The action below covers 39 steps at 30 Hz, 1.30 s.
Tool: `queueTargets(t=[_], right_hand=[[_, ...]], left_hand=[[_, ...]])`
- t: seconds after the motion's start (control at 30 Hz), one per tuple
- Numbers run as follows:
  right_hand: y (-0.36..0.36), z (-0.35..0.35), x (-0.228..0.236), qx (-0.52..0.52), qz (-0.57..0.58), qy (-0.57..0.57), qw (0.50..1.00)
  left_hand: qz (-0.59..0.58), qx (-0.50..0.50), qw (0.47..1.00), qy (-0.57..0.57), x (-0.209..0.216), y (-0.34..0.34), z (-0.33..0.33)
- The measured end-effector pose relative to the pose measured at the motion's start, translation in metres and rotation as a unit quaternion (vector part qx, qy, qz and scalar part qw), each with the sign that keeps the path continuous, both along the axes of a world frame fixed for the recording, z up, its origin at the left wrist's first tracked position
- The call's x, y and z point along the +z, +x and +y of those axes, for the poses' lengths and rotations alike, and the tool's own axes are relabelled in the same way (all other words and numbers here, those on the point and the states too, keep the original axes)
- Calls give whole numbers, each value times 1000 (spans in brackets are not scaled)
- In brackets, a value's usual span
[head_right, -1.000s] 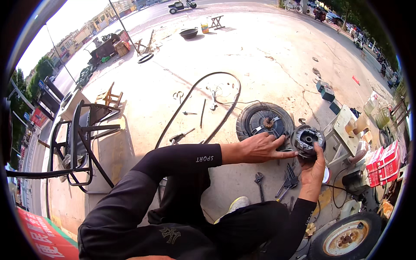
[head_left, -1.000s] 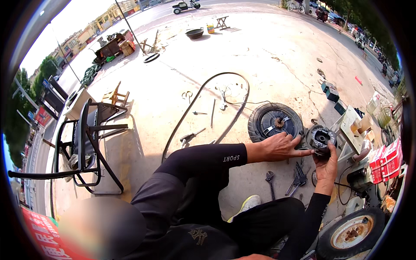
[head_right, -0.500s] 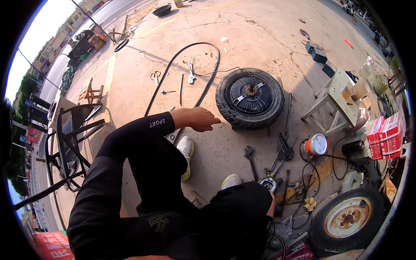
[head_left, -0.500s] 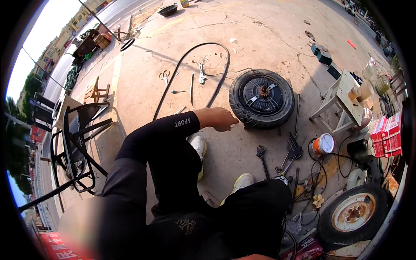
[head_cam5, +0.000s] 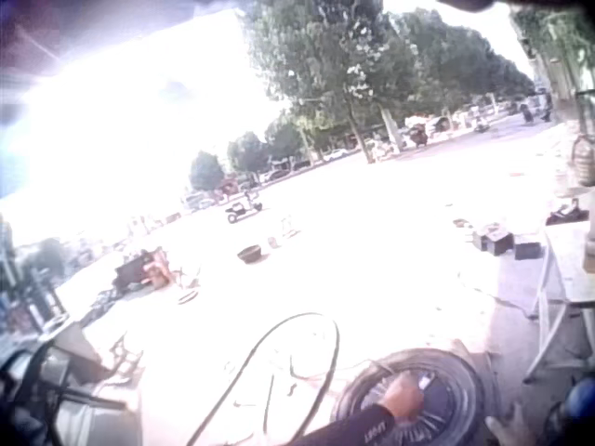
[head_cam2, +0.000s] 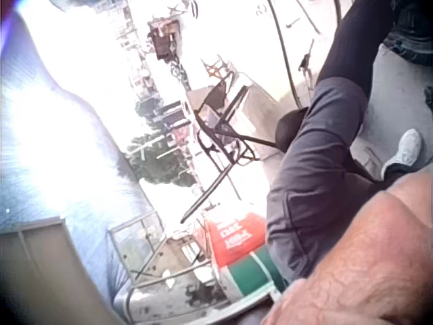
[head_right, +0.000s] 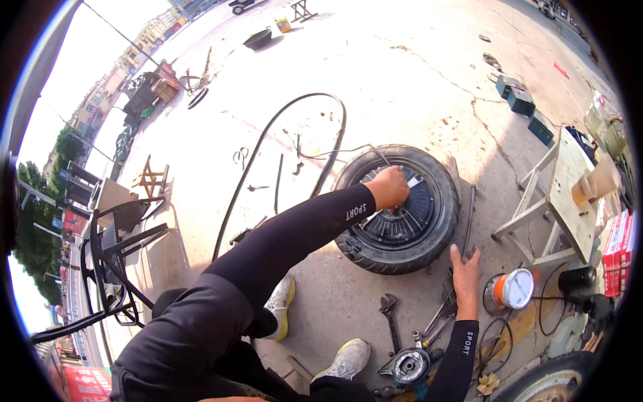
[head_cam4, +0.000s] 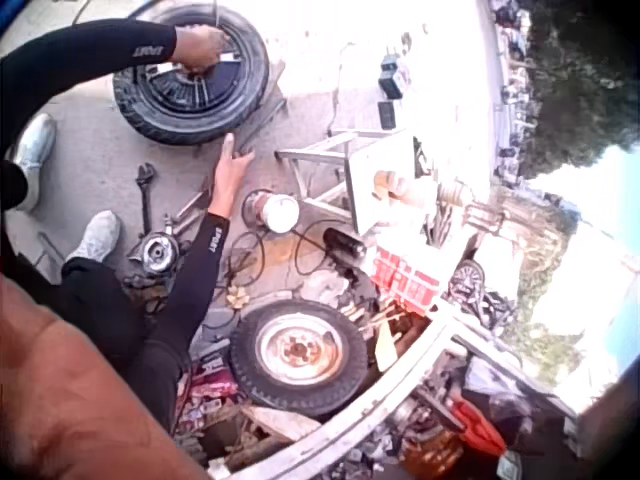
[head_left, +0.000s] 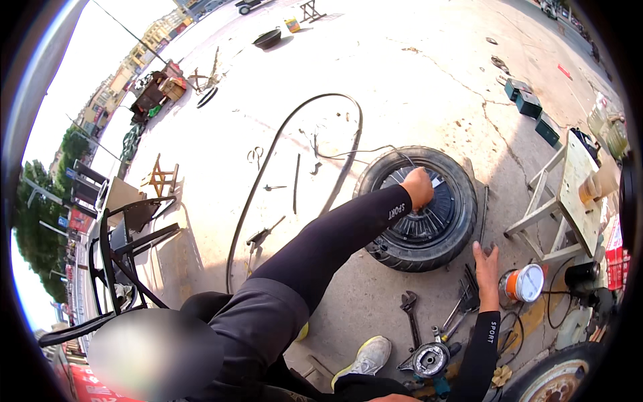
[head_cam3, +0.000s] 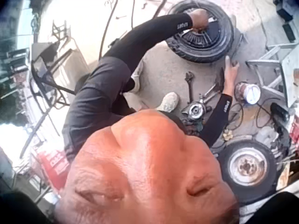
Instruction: The person assembles a motorcycle wheel by first handling a black circular hub component and then fitting a tire onto a metal rim. They manipulate the tire by hand to seat it onto the rim and then connect a blue electrical cable to the wheel's central hub.
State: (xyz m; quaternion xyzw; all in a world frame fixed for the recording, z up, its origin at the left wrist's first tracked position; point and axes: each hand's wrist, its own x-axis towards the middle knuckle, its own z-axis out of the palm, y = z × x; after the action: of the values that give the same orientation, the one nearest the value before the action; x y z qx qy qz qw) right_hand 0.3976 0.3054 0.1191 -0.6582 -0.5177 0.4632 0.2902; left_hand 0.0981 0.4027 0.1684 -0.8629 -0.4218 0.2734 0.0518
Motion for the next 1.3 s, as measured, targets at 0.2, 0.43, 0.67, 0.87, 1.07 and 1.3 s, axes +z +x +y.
queueTargets(t=[0.2,0.43,0.67,0.87,1.07,1.3], right_hand=[[-61,128,-55,104,-80,-3,991],[-54,161,-59,58,308,-179,932],[-84,65,32,42,213,7,976],[-139,-55,162,81,6,273,959],[-166,-175,234,142,-53,377,914],[-203,-248,148,207,-118,249,939]], left_hand=[[78,164,981,-67,-6,25,4],[-125,257,916,-282,46,-16,30],[-159,286,928,-177,58,-66,-56],[-198,316,919,-127,109,-122,-184],[-324,353,870,-118,135,-137,-313],[-377,305,847,-219,-11,-179,-378]])
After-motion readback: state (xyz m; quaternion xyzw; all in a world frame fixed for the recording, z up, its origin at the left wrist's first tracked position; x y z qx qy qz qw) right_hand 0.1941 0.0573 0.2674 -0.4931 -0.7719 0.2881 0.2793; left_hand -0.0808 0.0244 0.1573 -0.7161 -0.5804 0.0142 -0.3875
